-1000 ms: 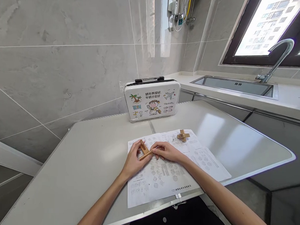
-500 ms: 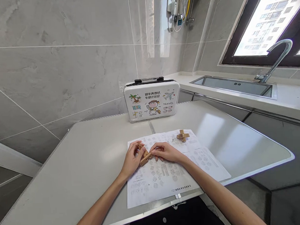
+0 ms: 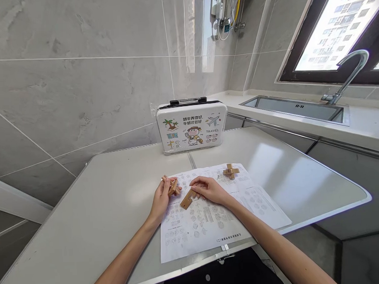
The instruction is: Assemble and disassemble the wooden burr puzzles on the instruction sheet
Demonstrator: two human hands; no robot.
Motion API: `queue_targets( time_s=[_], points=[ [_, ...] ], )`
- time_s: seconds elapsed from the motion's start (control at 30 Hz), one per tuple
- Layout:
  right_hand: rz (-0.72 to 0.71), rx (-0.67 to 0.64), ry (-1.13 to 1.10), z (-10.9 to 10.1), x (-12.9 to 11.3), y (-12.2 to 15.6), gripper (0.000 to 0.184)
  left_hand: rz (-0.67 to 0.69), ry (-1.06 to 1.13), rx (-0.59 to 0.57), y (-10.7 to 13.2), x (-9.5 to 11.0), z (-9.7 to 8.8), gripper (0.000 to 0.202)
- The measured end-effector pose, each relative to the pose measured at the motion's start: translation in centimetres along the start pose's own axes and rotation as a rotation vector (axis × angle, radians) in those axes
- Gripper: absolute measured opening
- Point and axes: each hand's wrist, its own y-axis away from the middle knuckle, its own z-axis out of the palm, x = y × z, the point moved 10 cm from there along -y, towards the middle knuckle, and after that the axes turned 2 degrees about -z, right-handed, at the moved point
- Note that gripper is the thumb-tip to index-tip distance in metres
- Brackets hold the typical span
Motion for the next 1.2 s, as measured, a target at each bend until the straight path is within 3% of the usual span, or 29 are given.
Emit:
queue_targets(
  time_s=[0.17,0.37,0.57,0.87,1.2],
  points=[
    [-0.104,0.151,0.373,-1.3,-0.5,0.0,0.024,-0.049,0.126,-0.017,-0.2,-0.3,0.4,0.055],
    [-0.254,0.13,0.592,-0.4,-1.4,0.5,0.015,-0.102,0.213,-0.059,-0.1,-0.5,1.0,0.058],
    [-0.304,0.114,0.541,0.0,-2.2,0.8,0.016,-0.12,0.167,-0.192,0.4,-0.6,2.2,0.059],
    [-0.412,0.008,0.342,1.5,-5.6,1.6,0.06,-0.09,0.096,-0.221,0.7,-1.5,2.7,0.058],
    [-0.513,0.011,0.396,2.4,-5.4,1.8,0.042,0.043,-0.133,-0.202,0.9,-0.3,2.7,0.046]
  ],
)
